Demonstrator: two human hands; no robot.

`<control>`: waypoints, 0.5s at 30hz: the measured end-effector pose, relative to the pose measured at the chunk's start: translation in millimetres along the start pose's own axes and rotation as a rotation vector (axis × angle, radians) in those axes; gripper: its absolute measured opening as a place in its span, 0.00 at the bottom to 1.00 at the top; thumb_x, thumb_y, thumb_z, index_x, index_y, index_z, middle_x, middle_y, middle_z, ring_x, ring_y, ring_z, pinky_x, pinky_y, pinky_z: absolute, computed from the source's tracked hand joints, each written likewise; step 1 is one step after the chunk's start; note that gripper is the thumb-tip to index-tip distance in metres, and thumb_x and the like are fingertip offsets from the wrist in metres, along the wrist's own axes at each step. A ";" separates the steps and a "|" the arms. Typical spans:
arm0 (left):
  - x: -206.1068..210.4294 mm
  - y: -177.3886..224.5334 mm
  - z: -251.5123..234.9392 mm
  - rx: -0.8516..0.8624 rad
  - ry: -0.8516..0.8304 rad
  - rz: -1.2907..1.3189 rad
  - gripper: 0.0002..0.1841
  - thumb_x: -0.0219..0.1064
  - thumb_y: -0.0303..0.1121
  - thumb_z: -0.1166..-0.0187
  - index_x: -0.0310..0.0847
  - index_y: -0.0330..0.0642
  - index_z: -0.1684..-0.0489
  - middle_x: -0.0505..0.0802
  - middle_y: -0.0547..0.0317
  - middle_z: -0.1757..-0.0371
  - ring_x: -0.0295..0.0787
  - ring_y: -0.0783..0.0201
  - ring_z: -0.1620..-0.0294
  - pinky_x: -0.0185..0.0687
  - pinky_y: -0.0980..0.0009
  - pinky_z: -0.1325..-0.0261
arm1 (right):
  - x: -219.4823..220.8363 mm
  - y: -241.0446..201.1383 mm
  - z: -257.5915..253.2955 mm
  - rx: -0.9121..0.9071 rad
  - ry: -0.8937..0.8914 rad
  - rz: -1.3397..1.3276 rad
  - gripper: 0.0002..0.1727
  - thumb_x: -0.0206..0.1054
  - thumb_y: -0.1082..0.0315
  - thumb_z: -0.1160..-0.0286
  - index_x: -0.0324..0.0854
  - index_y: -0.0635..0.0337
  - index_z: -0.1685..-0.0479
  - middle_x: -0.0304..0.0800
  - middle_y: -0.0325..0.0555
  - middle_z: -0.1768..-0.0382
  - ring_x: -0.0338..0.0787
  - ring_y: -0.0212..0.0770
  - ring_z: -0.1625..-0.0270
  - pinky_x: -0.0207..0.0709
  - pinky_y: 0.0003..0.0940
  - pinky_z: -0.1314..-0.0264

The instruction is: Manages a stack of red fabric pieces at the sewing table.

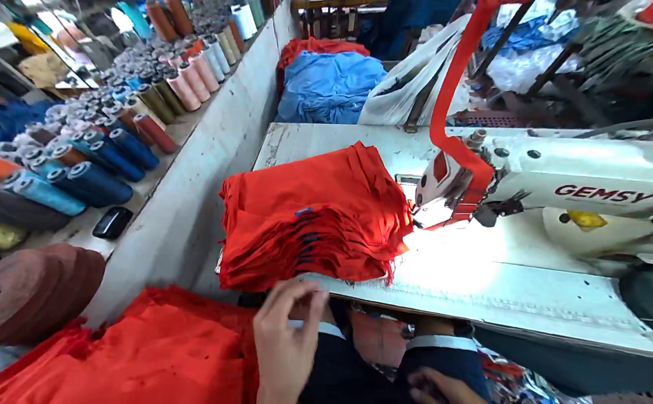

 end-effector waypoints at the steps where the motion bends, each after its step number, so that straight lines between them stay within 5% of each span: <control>1: 0.5 -1.2 -18.0 0.019 0.107 -0.120 0.11 0.73 0.37 0.22 0.92 0.39 0.54 0.94 0.59 0.56 0.92 0.72 0.56 0.92 0.74 0.51 | -1.9 -12.8 -18.3 -0.095 0.025 0.079 0.23 0.63 0.51 0.14 0.82 0.62 0.37 0.92 0.55 0.59 0.93 0.52 0.58 0.86 0.58 0.49; 3: 6.5 -8.6 -50.3 0.015 0.220 -0.329 0.16 0.75 0.40 0.24 0.92 0.36 0.50 0.93 0.52 0.55 0.92 0.66 0.56 0.90 0.70 0.49 | -7.3 -54.0 -48.5 -0.233 0.092 0.184 0.24 0.65 0.49 0.16 0.83 0.56 0.33 0.94 0.51 0.56 0.94 0.49 0.56 0.87 0.57 0.49; 7: 22.5 -32.2 -83.0 -0.052 0.159 -0.516 0.15 0.73 0.40 0.22 0.93 0.39 0.47 0.92 0.44 0.51 0.91 0.50 0.50 0.88 0.55 0.44 | -20.0 -135.5 -68.0 -0.485 0.251 0.280 0.26 0.61 0.43 0.15 0.81 0.50 0.29 0.93 0.43 0.48 0.93 0.40 0.53 0.89 0.48 0.50; 11: 19.1 -38.1 -78.1 -0.022 0.237 -0.512 0.08 0.69 0.31 0.20 0.94 0.38 0.54 0.93 0.47 0.57 0.93 0.56 0.59 0.90 0.62 0.53 | -33.2 -174.5 -74.0 -0.659 0.222 0.254 0.25 0.61 0.45 0.13 0.82 0.51 0.30 0.92 0.42 0.42 0.91 0.35 0.44 0.86 0.40 0.41; 15: 5.9 -38.6 -69.9 -0.050 0.207 -0.455 0.09 0.68 0.30 0.19 0.92 0.34 0.52 0.94 0.45 0.54 0.94 0.55 0.54 0.90 0.60 0.47 | -47.8 -202.9 -90.7 -0.656 0.246 0.346 0.27 0.59 0.43 0.13 0.81 0.53 0.28 0.91 0.46 0.40 0.92 0.41 0.43 0.86 0.47 0.41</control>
Point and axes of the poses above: each hand's wrist, its own z-axis away from the middle knuckle, its own x-axis out of the palm, y = z × x, the point moved 3 cm from there along -z, towards the middle knuckle
